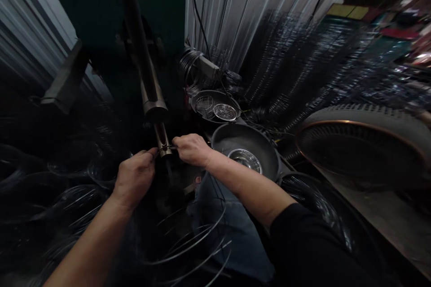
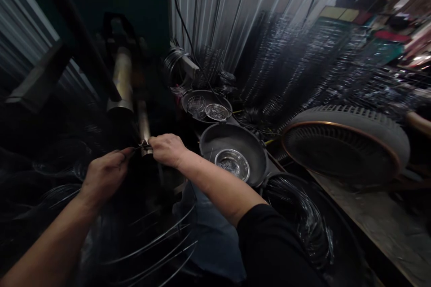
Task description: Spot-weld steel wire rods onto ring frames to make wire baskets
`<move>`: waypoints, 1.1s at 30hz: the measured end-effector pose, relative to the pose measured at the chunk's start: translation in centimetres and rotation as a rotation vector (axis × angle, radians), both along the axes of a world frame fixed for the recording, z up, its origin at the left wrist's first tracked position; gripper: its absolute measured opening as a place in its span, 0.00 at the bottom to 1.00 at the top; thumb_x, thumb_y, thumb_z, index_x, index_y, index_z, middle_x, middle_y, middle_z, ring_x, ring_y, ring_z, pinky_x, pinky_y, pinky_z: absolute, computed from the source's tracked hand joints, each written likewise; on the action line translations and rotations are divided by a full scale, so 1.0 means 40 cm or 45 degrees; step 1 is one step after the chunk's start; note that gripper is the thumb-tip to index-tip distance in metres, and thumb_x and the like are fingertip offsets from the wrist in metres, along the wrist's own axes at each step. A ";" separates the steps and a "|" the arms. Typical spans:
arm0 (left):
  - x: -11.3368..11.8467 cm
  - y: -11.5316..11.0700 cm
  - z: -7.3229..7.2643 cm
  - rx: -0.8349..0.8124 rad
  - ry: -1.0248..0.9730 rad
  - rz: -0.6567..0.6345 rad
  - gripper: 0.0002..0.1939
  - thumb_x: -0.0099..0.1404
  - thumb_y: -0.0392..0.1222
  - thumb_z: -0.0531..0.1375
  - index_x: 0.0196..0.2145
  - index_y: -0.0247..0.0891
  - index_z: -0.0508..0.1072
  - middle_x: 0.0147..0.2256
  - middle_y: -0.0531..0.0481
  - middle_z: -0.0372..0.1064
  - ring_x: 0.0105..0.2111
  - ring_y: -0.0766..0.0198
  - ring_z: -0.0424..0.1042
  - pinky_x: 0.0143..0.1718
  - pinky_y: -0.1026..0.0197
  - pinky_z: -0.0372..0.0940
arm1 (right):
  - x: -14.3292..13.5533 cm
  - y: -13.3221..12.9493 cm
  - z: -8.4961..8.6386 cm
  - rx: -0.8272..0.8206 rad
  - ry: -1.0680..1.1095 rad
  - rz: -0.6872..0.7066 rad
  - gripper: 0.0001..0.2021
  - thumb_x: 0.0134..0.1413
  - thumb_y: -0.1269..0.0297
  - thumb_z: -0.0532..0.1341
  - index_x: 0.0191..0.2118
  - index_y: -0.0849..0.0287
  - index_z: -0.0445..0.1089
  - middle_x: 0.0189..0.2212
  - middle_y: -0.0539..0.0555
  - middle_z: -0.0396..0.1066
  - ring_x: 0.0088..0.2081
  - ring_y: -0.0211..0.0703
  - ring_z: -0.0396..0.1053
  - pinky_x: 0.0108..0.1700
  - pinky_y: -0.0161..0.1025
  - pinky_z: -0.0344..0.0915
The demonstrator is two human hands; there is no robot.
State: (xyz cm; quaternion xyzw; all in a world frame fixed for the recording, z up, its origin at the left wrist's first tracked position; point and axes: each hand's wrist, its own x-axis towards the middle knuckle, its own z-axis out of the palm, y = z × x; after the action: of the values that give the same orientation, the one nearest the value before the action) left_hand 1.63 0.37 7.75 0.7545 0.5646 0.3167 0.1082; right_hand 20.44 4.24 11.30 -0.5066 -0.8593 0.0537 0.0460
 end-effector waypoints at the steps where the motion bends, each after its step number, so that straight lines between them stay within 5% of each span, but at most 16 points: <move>1: -0.001 0.002 0.002 -0.001 -0.006 0.003 0.17 0.64 0.46 0.49 0.35 0.38 0.76 0.39 0.45 0.76 0.38 0.59 0.75 0.43 0.60 0.69 | 0.000 0.003 0.002 0.001 0.003 0.004 0.14 0.58 0.67 0.52 0.46 0.55 0.73 0.41 0.56 0.77 0.42 0.47 0.73 0.35 0.37 0.62; 33: -0.013 0.031 0.012 -0.011 -0.024 0.008 0.18 0.62 0.48 0.51 0.37 0.38 0.77 0.39 0.44 0.77 0.39 0.56 0.76 0.44 0.59 0.68 | -0.008 0.017 0.011 -0.053 0.080 -0.019 0.13 0.57 0.64 0.54 0.45 0.54 0.73 0.41 0.56 0.77 0.42 0.48 0.73 0.36 0.37 0.62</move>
State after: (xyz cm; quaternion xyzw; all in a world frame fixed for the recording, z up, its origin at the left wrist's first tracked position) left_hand 1.10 1.59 8.24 0.7493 0.5671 0.3219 0.1158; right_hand 20.14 4.91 11.76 -0.5118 -0.8524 0.0871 0.0628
